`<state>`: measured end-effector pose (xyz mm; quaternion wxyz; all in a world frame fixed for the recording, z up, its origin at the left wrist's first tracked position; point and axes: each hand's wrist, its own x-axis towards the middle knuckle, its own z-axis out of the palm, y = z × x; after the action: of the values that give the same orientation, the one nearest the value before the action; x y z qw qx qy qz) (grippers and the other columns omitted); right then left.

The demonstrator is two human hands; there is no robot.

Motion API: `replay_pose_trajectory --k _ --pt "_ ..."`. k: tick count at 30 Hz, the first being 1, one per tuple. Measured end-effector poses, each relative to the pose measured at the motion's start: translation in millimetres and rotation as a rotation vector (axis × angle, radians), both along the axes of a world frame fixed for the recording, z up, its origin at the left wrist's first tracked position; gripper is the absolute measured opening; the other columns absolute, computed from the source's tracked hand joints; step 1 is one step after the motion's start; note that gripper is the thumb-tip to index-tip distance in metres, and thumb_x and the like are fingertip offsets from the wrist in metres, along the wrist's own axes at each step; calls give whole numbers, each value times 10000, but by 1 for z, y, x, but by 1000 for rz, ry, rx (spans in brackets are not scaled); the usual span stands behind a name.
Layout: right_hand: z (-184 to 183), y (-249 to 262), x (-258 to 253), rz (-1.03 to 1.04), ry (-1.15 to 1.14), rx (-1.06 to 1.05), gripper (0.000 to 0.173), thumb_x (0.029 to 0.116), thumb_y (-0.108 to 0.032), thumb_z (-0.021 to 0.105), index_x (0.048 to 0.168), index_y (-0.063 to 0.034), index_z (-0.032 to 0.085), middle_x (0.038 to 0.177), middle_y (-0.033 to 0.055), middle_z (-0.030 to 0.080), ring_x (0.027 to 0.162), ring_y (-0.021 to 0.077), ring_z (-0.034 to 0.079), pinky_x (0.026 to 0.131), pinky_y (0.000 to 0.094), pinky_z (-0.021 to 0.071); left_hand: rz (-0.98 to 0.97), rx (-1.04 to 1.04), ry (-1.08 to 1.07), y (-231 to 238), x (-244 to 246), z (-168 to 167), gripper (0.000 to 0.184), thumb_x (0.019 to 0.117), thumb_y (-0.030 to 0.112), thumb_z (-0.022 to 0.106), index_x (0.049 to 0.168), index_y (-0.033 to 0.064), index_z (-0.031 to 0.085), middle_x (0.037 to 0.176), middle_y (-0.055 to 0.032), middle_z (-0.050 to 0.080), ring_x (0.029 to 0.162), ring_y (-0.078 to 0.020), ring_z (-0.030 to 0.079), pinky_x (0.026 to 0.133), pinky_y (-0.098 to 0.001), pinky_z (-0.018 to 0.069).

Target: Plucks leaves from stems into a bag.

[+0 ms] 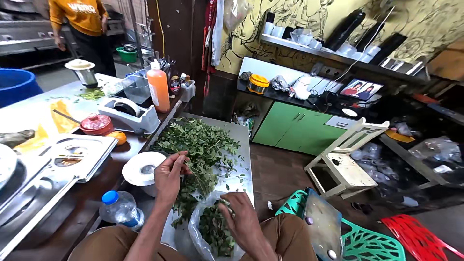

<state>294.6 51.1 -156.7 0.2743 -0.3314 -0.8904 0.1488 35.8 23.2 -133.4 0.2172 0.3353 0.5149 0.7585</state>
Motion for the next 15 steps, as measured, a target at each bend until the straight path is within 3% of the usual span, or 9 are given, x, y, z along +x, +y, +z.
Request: replay_pose_trajectory --k 3,6,7,11,15 --pt "38 25 -32 55 143 147 267 1027 -329 602 1209 -187 737 1182 -40 707 1154 136 633 985 365 550 -84 39 10 -1 5 -1 235 1059 146 558 1204 46 714 971 -130 731 657 -223 688 628 -365 631" --pt "49 49 -66 216 11 94 390 1033 -401 587 1344 -176 657 1355 -33 635 1324 172 531 1109 436 458 -147 59 37 -3 7 -1 259 1068 162 539 1220 39 709 946 -133 718 652 -212 677 617 -342 623" --pt "47 54 -75 257 -66 44 417 1033 -426 579 1361 -177 645 1348 -21 637 1320 184 535 1105 454 457 -159 64 44 -3 7 -2 263 1068 171 539 1218 40 711 943 -134 718 655 -208 674 615 -335 618" --pt "31 56 -93 243 -228 82 341 1063 -393 488 1101 -174 747 1046 10 716 1050 197 656 954 454 511 -151 84 70 -3 1 -5 258 1063 166 543 1196 30 717 935 -142 714 656 -224 674 617 -349 620" --pt "14 36 -77 135 -233 177 436 1091 -408 408 951 -127 711 930 46 687 934 220 670 808 420 554 -63 30 27 -3 1 -3 265 1079 173 520 1211 54 716 924 -119 714 647 -221 669 607 -353 614"
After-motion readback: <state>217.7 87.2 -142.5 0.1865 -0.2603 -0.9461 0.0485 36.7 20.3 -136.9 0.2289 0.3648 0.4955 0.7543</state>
